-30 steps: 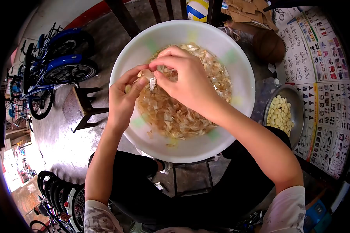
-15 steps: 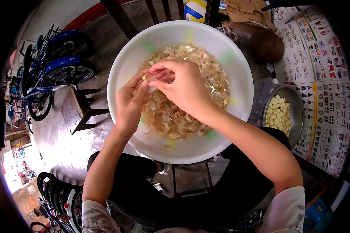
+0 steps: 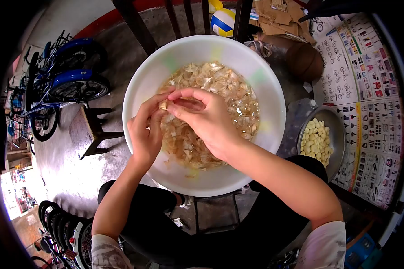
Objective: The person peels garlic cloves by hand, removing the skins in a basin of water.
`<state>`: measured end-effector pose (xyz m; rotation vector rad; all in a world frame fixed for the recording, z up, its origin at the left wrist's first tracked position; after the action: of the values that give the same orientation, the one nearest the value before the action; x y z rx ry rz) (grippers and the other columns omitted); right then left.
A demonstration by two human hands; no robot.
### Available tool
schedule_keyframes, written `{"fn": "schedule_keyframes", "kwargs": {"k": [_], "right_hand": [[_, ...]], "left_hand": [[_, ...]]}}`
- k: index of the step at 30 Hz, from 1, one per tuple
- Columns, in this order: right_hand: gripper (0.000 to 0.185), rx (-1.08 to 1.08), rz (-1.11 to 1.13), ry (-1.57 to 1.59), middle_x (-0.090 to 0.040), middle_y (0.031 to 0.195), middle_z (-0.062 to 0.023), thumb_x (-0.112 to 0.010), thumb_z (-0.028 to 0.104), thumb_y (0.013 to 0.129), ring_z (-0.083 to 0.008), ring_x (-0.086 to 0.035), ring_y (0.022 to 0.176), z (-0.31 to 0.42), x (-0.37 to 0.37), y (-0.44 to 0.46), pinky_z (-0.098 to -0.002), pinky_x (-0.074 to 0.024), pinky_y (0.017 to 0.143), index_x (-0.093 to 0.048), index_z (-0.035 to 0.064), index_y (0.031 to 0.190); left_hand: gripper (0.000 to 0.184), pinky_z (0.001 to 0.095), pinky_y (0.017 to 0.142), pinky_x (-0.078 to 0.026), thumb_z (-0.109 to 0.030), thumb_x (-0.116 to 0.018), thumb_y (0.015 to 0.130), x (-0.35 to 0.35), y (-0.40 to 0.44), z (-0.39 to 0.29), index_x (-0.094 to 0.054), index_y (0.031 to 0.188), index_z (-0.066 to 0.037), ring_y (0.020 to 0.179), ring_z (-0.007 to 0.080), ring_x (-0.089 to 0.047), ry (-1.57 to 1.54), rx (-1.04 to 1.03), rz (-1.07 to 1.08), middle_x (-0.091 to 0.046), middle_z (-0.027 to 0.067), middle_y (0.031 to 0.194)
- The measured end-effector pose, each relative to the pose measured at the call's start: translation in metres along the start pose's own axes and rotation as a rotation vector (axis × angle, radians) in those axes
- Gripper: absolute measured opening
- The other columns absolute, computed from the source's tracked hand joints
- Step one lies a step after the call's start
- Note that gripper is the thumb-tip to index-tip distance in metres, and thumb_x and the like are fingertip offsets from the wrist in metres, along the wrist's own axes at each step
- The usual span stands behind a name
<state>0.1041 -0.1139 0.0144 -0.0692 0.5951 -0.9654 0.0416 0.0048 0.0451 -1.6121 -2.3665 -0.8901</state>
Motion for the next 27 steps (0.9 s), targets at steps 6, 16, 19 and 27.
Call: {"fn": "schedule_keyframes", "kwargs": {"k": [6,16,19,27], "right_hand": [[0.018,-0.049,0.042,0.018,-0.067,0.108,-0.0102,-0.069,0.000,0.089,-0.0153,-0.064,0.103,0.003,0.007,-0.004,-0.0271,-0.0516,0.092,-0.068,-0.0045,0.107],[0.017,-0.137,0.186,0.003,-0.070,0.101,-0.0084,-0.074,0.005,0.086,-0.0146,-0.068,0.098,0.004,-0.001,-0.017,-0.0268,-0.0528,0.088,-0.068,-0.0031,0.100],[0.013,-0.157,0.168,-0.130,-0.068,0.102,-0.0089,-0.070,0.000,0.089,-0.0137,-0.067,0.094,0.012,0.000,-0.017,-0.0250,-0.0539,0.084,-0.065,-0.0025,0.101],[0.014,0.017,0.144,-0.164,-0.069,0.099,-0.0099,-0.067,-0.003,0.089,-0.0141,-0.068,0.096,0.020,0.000,-0.020,-0.0242,-0.0548,0.083,-0.063,-0.0059,0.101]], "left_hand": [[0.031,0.0332,0.081,-0.059,0.013,-0.057,0.085,-0.002,0.005,-0.011,-0.062,0.114,0.001,0.103,0.0298,-0.070,0.042,-0.163,0.000,-0.069,0.0166,0.117],[0.027,0.0331,0.078,-0.059,0.015,-0.064,0.078,0.002,0.008,-0.017,-0.066,0.101,0.002,0.096,0.0293,-0.072,-0.069,-0.239,0.086,-0.072,0.0158,0.106],[0.027,0.0333,0.078,-0.059,0.014,-0.065,0.077,0.005,0.006,-0.022,-0.066,0.101,0.001,0.096,0.0300,-0.072,-0.025,-0.380,0.085,-0.073,0.0166,0.105],[0.031,0.0325,0.080,-0.058,0.009,-0.069,0.076,-0.001,0.008,-0.026,-0.072,0.105,0.000,0.096,0.0290,-0.072,0.001,-0.292,0.071,-0.073,0.0148,0.108]]}}
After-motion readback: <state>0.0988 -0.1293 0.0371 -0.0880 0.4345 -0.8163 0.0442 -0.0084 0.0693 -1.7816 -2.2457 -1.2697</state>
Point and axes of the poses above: each hand's wrist, its own y-axis towards the middle knuckle, its own x-axis out of the back of the hand, z = x × y, the point moved 8 cm from there along y, towards the middle knuckle
